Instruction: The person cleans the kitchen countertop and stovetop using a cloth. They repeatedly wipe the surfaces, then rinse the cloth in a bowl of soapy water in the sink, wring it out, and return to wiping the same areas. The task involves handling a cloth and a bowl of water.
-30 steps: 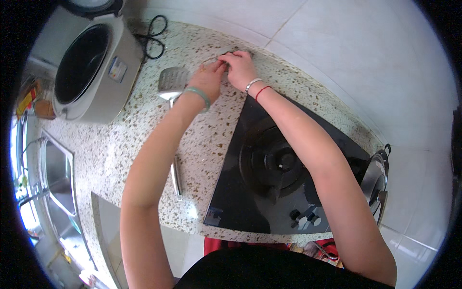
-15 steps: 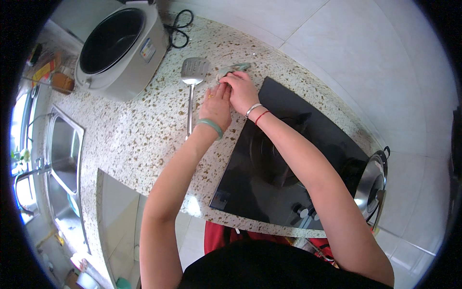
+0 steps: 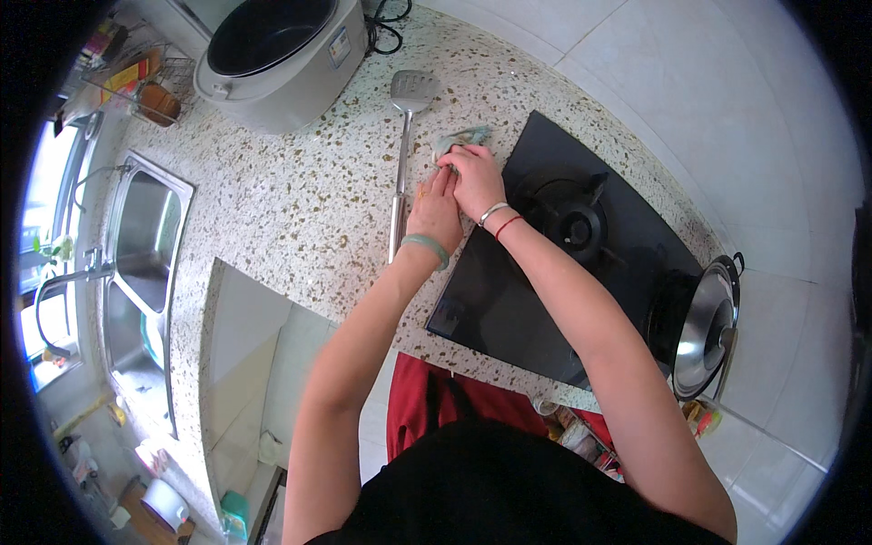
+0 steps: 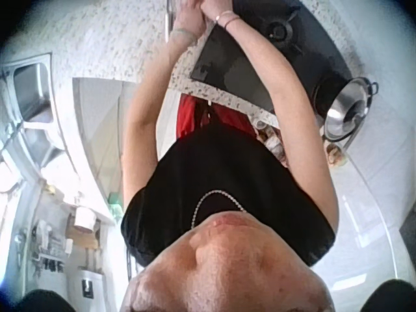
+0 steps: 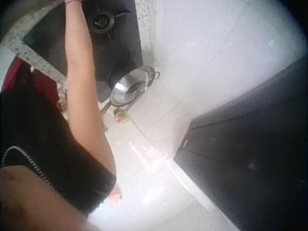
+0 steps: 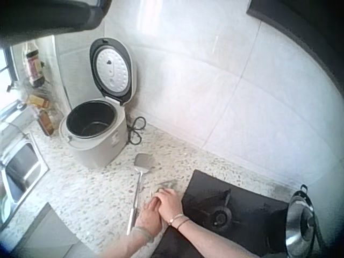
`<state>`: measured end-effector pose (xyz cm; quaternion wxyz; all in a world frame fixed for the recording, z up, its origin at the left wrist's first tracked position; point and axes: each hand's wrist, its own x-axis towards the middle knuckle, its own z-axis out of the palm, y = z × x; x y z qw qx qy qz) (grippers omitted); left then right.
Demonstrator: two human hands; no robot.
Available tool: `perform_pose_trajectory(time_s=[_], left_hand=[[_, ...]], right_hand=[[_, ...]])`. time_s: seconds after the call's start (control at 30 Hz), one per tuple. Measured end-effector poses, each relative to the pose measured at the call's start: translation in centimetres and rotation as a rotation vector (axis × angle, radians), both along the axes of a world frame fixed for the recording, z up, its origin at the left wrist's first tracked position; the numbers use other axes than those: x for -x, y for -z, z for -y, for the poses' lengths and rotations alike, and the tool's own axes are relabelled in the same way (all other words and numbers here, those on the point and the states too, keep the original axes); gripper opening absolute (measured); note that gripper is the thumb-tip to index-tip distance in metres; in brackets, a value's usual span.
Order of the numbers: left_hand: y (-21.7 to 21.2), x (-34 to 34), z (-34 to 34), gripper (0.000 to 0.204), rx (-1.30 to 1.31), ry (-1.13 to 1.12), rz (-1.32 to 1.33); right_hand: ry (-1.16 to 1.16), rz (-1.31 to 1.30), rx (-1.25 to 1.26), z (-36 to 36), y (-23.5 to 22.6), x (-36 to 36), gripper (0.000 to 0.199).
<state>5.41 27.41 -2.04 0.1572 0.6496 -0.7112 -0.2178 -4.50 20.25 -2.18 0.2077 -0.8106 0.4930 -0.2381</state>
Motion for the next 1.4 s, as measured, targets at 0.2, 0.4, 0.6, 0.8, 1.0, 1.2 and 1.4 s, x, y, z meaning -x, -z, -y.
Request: perform_pose_trajectory(time_s=[0.2, 0.4, 0.6, 0.8, 1.0, 1.2, 1.4], left_hand=[[0.4, 0.8, -4.5, 0.053, -0.005, -0.174, -0.399], [2.5, 2.2, -9.2, 0.053, 0.018, -0.447, -0.892], [1.0, 3.1, -13.2, 0.062, 0.033, -0.656, -1.422], [0.1, 2.6, -16.3, 0.063, -0.095, -0.834, -1.537], [-0.5, 2.3, -18.5, 0.058, -0.048, -0.901, -1.514], [1.7, -1.0, -21.1, 0.040, -0.116, -1.080, -1.514], [2.0, -3.9, -23.5, 0.034, -0.105, -1.076, -1.449]], right_hand=[[0.012, 0.036, -0.069, -4.5, -0.5, -0.1, 0.016], [0.011, 0.093, -0.135, -9.0, -0.8, -0.7, 0.011], [-0.016, 0.093, -0.161, -12.6, -1.3, -1.8, 0.008], [-0.028, 0.060, -0.225, -15.5, -1.9, -2.4, 0.006], [0.043, 0.047, -0.228, -18.2, -2.2, -3.1, 0.006], [0.046, 0.020, -0.164, -21.6, -2.1, -4.9, 0.007], [0.161, 0.082, -0.166, -26.2, -2.1, -7.8, 0.013]])
